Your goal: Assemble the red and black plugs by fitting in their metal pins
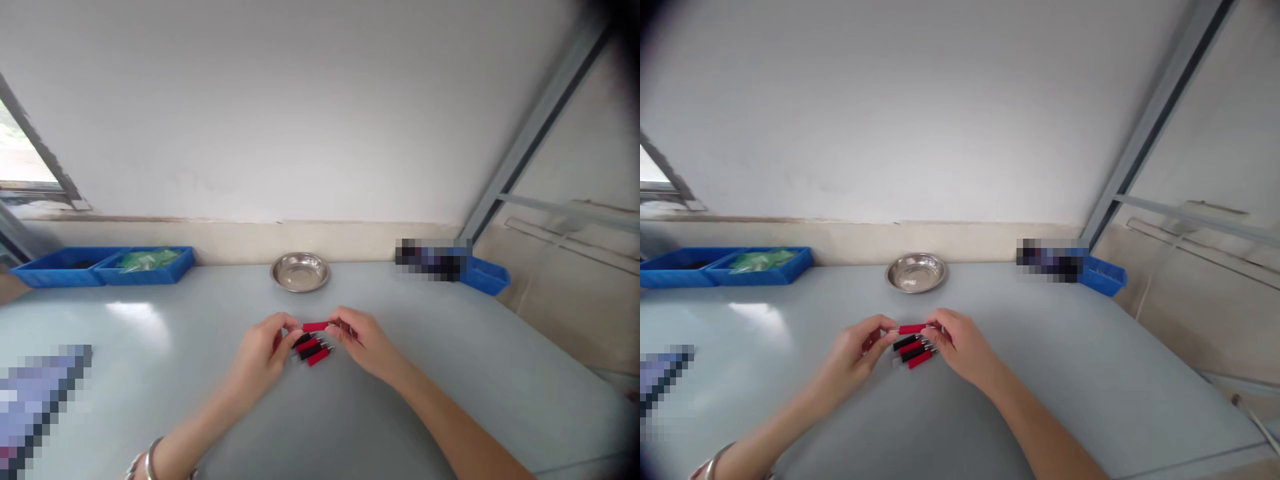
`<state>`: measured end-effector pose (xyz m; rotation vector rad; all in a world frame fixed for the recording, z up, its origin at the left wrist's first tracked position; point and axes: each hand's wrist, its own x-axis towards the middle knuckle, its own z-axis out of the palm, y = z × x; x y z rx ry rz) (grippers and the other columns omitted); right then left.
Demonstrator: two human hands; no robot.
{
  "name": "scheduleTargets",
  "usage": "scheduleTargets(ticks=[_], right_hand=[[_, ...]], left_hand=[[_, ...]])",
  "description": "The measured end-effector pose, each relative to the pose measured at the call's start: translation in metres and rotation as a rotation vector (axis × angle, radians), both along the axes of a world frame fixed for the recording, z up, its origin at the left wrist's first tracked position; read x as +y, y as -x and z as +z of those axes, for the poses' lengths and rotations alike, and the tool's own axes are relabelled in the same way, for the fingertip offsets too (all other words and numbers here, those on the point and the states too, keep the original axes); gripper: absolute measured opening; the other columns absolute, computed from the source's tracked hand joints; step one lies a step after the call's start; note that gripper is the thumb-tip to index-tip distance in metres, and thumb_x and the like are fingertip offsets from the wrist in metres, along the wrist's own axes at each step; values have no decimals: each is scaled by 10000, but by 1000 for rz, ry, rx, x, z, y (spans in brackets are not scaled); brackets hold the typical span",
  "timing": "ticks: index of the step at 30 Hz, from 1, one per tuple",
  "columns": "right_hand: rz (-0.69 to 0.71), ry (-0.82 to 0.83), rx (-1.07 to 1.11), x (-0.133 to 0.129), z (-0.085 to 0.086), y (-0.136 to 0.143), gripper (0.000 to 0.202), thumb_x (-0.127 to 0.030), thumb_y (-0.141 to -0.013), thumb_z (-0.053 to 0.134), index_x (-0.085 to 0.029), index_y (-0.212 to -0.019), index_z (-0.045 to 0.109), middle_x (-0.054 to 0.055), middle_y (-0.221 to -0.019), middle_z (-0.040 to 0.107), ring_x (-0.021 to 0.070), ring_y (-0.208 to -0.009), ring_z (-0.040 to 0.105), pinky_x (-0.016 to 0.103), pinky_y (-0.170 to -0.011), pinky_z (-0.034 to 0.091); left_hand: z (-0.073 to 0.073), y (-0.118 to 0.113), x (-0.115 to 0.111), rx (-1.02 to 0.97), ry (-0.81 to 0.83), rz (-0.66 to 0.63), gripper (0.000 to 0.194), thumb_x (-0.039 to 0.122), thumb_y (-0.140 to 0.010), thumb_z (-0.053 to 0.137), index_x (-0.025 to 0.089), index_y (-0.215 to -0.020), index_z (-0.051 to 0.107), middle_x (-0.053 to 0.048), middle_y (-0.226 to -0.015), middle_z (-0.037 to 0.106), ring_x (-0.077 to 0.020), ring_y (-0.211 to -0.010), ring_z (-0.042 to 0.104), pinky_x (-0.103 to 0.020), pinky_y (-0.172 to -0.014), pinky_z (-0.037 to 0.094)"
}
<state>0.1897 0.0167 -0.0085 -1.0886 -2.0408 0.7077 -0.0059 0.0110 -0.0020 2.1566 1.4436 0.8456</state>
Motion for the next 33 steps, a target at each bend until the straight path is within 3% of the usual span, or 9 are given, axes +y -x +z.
scheduleTargets(ticks=[7, 13, 20, 33], right_hand=[[2, 33, -34, 0, 0, 0, 373, -376, -905, 285, -173, -617, 409, -27, -576, 413, 99, -545, 368, 215, -522, 296], [-23, 48, -14, -1, 3, -1, 183, -360, -859, 418, -194, -889, 490, -16, -698, 516, 102, -583, 422, 214, -555, 347], [1, -4, -25, 1, 2, 0, 284, -344, -885, 350, -180, -669, 432, -31, -608, 427, 96, -552, 371, 207, -513, 292], [48, 53, -3, 1, 1, 0, 276, -272, -859, 362, -182, -600, 329, -43, -562, 332, 91, -530, 311, 203, -489, 256]], left_hand=[[-3, 0, -1, 8, -32, -8, 233, 359, -828, 410, 185, -783, 557, 32, -549, 520, -112, -491, 438, -212, -506, 326], [1, 0, 0, 25, -7, 20, 264, 381, -830, 391, 182, -768, 552, 29, -549, 521, -115, -500, 444, -215, -509, 328], [1, 0, 0, 19, -6, 1, 262, 374, -833, 388, 184, -755, 550, 29, -554, 532, -114, -501, 443, -216, -517, 329], [-1, 2, 0, -5, -55, -68, 214, 340, -848, 380, 194, -772, 516, 32, -589, 509, -115, -536, 460, -211, -523, 335]])
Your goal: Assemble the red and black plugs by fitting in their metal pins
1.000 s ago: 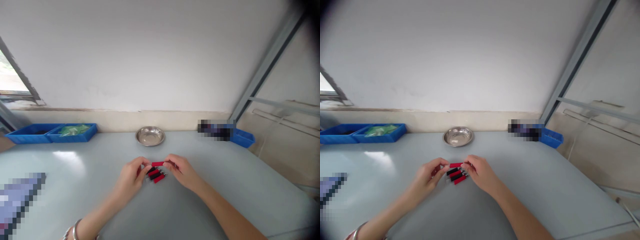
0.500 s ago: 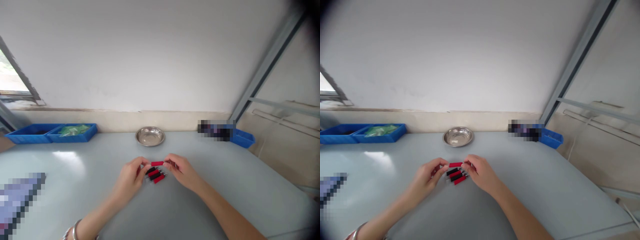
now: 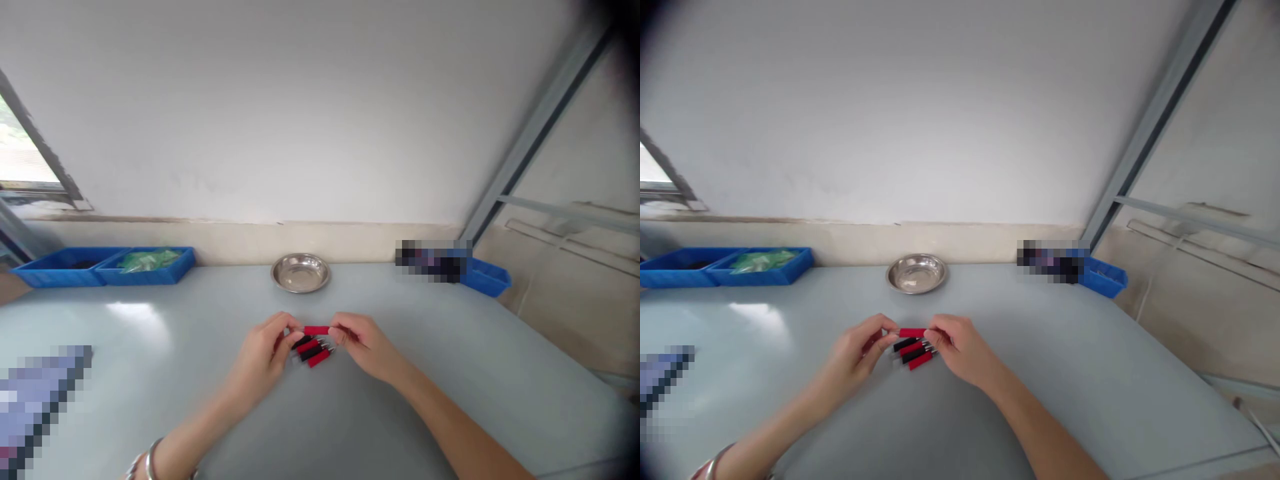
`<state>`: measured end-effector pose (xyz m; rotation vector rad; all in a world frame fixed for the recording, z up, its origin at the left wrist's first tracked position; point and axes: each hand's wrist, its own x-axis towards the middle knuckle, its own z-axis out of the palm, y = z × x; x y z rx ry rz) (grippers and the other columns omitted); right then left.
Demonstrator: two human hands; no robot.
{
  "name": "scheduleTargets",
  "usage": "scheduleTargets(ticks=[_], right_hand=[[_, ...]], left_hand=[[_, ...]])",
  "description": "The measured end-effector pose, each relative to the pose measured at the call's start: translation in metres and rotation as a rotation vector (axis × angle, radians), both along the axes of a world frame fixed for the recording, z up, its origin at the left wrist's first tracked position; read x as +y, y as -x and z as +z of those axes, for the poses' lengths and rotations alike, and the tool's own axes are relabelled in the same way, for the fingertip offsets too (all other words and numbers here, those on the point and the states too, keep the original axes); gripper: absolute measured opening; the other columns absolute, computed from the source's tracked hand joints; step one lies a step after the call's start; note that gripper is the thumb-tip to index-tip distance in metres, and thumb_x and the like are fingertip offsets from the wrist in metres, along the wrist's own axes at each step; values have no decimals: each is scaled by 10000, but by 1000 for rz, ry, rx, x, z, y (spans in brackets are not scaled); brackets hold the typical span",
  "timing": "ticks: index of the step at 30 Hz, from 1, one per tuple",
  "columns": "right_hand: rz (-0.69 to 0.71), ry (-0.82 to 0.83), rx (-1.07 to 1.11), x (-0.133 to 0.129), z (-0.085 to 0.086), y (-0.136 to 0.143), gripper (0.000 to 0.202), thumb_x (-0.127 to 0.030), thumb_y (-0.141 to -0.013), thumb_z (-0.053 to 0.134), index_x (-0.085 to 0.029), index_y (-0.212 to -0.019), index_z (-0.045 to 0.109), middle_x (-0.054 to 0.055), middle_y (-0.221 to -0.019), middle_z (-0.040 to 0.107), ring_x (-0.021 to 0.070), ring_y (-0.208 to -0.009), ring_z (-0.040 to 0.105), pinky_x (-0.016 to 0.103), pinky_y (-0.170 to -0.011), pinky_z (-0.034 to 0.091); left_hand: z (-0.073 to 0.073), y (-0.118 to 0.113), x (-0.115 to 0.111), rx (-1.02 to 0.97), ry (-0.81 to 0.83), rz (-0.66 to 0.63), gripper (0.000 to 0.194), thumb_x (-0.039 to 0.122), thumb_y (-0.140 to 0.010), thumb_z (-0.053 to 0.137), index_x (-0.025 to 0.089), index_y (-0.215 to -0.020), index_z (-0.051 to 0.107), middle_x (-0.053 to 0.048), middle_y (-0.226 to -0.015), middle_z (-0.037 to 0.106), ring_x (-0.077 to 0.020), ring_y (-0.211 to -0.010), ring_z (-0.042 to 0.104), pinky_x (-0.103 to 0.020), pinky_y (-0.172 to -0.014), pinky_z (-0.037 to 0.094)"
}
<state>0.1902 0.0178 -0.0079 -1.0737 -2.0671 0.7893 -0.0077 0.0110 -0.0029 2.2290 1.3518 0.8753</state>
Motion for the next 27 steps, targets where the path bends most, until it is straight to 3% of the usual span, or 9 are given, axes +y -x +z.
scheduleTargets(ticks=[11, 21, 27], right_hand=[[21, 154, 45, -1, 5, -2, 273, -283, -850, 378, -178, -600, 343, -47, -562, 299, 86, -525, 265, 202, -478, 228], [-21, 210, -25, 1, 8, -8, 197, -322, -826, 437, -179, -694, 470, -46, -599, 403, 86, -543, 338, 194, -495, 274], [-42, 238, -21, 3, 7, -7, 127, -307, -760, 540, -183, -759, 517, -46, -605, 437, 90, -558, 387, 193, -502, 298]], left_hand=[[-2, 0, 0, -10, -58, -67, 206, 291, -864, 366, 178, -760, 504, 6, -688, 537, -105, -569, 458, -205, -552, 345], [0, -7, -7, 123, 15, -54, 205, 277, -853, 358, 184, -749, 508, -18, -751, 568, -124, -585, 485, -230, -551, 367], [0, -6, -5, 89, 3, -8, 195, 282, -845, 361, 184, -768, 512, -10, -729, 575, -117, -558, 490, -232, -547, 376]])
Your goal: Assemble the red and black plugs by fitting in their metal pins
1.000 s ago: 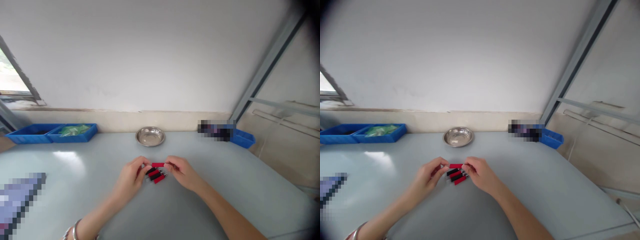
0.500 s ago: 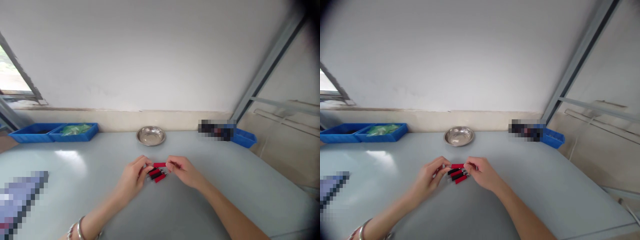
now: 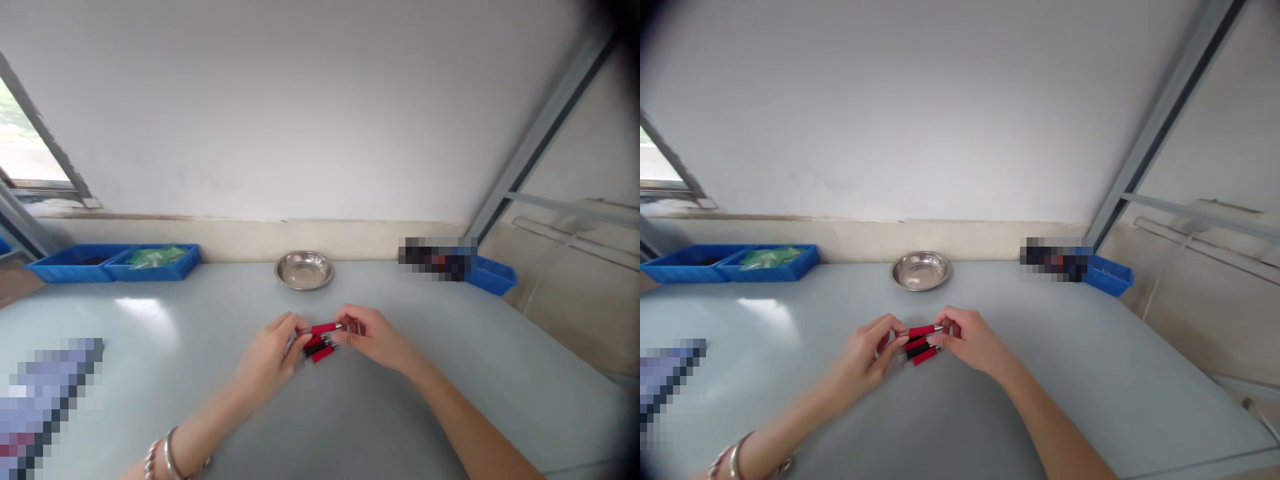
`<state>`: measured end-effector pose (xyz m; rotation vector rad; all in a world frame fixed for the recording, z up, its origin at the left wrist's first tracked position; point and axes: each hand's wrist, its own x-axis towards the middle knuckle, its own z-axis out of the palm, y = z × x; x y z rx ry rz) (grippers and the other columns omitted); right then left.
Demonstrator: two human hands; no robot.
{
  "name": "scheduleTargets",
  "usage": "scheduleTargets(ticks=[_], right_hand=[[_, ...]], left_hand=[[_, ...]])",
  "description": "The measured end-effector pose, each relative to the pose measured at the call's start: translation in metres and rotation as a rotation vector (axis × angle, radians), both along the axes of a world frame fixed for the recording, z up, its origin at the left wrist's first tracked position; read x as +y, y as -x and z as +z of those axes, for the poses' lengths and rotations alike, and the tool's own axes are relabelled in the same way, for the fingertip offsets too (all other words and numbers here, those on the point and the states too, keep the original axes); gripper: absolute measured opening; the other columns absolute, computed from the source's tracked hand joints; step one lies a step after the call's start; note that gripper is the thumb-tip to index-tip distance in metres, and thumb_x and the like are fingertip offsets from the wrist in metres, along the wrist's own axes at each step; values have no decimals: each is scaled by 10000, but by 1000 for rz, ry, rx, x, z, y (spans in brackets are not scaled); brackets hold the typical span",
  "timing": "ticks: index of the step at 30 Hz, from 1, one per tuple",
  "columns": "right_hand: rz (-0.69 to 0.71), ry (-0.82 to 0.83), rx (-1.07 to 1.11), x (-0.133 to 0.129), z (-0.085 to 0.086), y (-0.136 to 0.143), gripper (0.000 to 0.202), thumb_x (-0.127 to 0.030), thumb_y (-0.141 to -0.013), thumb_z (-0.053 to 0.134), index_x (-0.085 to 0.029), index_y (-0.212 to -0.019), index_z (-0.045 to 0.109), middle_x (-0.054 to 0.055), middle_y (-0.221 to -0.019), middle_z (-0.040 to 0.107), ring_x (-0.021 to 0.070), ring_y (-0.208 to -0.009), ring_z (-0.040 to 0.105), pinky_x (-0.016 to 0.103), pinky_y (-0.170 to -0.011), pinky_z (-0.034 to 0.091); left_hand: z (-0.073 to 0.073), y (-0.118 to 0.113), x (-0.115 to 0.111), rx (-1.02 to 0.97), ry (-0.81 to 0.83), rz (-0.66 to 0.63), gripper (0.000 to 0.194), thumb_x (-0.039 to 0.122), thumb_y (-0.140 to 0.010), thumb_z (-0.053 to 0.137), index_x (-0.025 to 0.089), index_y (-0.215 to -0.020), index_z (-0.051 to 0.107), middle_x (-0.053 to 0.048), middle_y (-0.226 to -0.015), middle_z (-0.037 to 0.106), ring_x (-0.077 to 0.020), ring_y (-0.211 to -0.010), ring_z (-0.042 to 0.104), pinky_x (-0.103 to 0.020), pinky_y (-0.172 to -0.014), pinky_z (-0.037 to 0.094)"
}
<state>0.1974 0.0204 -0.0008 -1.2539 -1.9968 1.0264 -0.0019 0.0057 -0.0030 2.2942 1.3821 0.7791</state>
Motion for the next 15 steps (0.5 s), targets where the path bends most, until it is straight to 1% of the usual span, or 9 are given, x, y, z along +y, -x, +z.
scheduleTargets(ticks=[3, 10, 15], right_hand=[[0, -50, -18, 2, -3, 0, 111, -293, -759, 539, -183, -773, 534, -37, -621, 471, 93, -561, 401, 198, -510, 312], [13, -181, -77, 2, -7, 0, 132, -293, -808, 484, -179, -777, 543, -25, -655, 517, 95, -561, 404, 201, -526, 317], [22, -311, -162, -1, -6, 0, 148, -251, -844, 443, -172, -759, 535, -20, -647, 513, 96, -565, 398, 204, -541, 309]], left_hand=[[-1, 1, 2, -5, 3, 16, 183, 274, -837, 374, 184, -760, 514, -5, -720, 577, -114, -547, 493, -229, -539, 373], [-5, 2, 3, 19, -18, 13, 174, 253, -845, 348, 186, -773, 492, 4, -687, 556, -112, -544, 477, -231, -551, 370], [-8, 4, 6, 28, -16, 5, 169, 247, -843, 346, 186, -770, 486, -5, -716, 555, -118, -565, 480, -231, -553, 367]])
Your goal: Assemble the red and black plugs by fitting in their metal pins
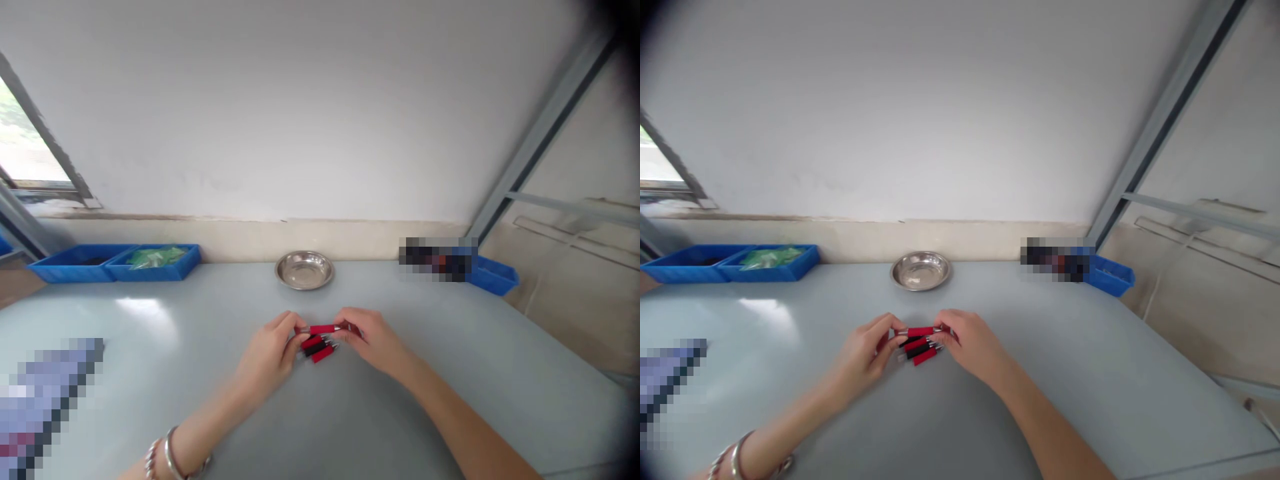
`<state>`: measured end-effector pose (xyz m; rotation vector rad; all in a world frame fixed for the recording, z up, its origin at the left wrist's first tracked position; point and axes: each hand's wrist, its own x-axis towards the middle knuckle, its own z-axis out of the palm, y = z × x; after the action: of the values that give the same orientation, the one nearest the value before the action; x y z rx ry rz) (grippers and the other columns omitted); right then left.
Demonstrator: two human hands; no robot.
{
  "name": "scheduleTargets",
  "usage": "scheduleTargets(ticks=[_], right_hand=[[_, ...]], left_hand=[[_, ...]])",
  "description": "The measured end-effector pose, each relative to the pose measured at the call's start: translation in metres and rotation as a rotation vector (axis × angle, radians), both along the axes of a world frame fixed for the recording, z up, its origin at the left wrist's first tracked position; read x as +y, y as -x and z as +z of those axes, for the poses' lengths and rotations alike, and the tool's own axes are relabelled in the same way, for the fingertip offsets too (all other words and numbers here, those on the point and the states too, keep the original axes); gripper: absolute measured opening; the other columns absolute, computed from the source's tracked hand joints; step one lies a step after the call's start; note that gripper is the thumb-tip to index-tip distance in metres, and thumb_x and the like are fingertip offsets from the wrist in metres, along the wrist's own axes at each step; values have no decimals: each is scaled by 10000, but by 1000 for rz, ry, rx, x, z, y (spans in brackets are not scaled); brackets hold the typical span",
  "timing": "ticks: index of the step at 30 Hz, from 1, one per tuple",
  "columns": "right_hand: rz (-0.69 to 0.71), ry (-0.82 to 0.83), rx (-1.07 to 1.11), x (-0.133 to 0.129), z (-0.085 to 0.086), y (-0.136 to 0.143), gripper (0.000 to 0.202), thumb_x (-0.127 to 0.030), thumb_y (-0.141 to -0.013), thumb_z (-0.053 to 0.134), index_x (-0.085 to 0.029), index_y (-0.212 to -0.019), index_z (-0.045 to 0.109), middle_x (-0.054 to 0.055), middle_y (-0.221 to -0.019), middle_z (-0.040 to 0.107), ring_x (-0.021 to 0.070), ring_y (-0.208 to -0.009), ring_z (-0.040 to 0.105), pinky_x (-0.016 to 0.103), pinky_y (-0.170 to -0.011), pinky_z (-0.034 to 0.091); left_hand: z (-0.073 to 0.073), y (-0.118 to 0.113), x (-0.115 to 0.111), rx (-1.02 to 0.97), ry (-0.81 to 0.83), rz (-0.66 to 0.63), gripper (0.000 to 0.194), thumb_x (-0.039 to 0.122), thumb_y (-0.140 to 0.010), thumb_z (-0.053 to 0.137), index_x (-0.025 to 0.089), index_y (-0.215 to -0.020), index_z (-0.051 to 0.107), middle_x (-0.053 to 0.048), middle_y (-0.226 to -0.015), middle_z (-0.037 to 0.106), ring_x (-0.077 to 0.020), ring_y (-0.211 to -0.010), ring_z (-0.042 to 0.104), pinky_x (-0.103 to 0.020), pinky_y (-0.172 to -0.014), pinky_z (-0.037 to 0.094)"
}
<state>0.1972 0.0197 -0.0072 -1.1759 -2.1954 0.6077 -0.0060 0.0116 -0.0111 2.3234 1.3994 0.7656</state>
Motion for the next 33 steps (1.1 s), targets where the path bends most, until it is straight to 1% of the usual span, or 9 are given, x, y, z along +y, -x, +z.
scheduleTargets(ticks=[4, 7, 9, 13, 16, 20, 24, 28, 33], right_hand=[[7, -29, -41, -1, 1, 1, 181, -251, -860, 423, -167, -731, 519, -17, -651, 509, 98, -574, 401, 207, -542, 301], [13, -5, -25, -1, 4, 1, 198, -265, -862, 424, -165, -716, 514, -21, -643, 509, 96, -574, 403, 206, -541, 298], [18, 45, -16, -1, 6, 0, 197, -262, -854, 433, -166, -704, 515, -26, -625, 506, 93, -567, 402, 202, -537, 299], [6, 201, -43, -2, 9, -2, 150, -274, -814, 478, -176, -713, 531, -31, -629, 526, 93, -573, 435, 198, -531, 317], [16, 307, -55, -3, 7, -4, 118, -286, -779, 514, -181, -738, 547, -28, -651, 543, 99, -584, 462, 199, -532, 339], [42, 374, -84, -2, 3, -5, 83, -254, -740, 545, -174, -754, 564, -29, -616, 528, 98, -560, 459, 196, -510, 341], [52, 370, -124, 0, -3, -5, 87, -250, -730, 554, -171, -759, 574, -22, -627, 546, 101, -565, 468, 198, -511, 336], [77, 325, -174, -2, -5, -1, 57, -234, -728, 555, -180, -746, 560, -20, -664, 571, 105, -575, 480, 200, -506, 320], [5, 194, -271, -7, -3, 6, 59, -229, -728, 572, -187, -739, 532, -13, -697, 583, 115, -583, 479, 209, -493, 283]], left_hand=[[1, 0, 0, -12, 6, -9, 168, 238, -839, 350, 184, -759, 489, -11, -734, 564, -121, -578, 487, -228, -550, 365], [3, -1, 0, -7, 18, -30, 183, 246, -847, 343, 185, -758, 492, -9, -727, 559, -119, -579, 489, -226, -549, 364], [4, -1, -1, 14, 27, -46, 199, 254, -857, 330, 184, -766, 492, -11, -734, 554, -119, -585, 487, -228, -553, 364], [5, -1, -3, 110, 62, -86, 201, 267, -866, 328, 188, -780, 492, -15, -765, 549, -124, -601, 488, -236, -561, 367], [6, -1, -4, 193, 83, -150, 174, 260, -858, 346, 193, -801, 496, -18, -798, 541, -133, -635, 503, -242, -580, 379], [6, -2, -5, 295, 87, -226, 136, 238, -837, 374, 187, -797, 494, -34, -841, 520, -136, -661, 517, -235, -588, 394], [3, -3, -7, 364, 81, -217, 112, 269, -811, 424, 195, -857, 494, -38, -901, 499, -133, -638, 520, -239, -572, 403], [-3, -3, -9, 345, 57, -210, 179, 291, -789, 467, 204, -945, 465, -39, -943, 474, -136, -642, 519, -252, -582, 421], [-8, -4, -8, 307, 20, -197, 163, 271, -804, 441, 209, -954, 452, -37, -929, 463, -130, -647, 517, -249, -600, 428]])
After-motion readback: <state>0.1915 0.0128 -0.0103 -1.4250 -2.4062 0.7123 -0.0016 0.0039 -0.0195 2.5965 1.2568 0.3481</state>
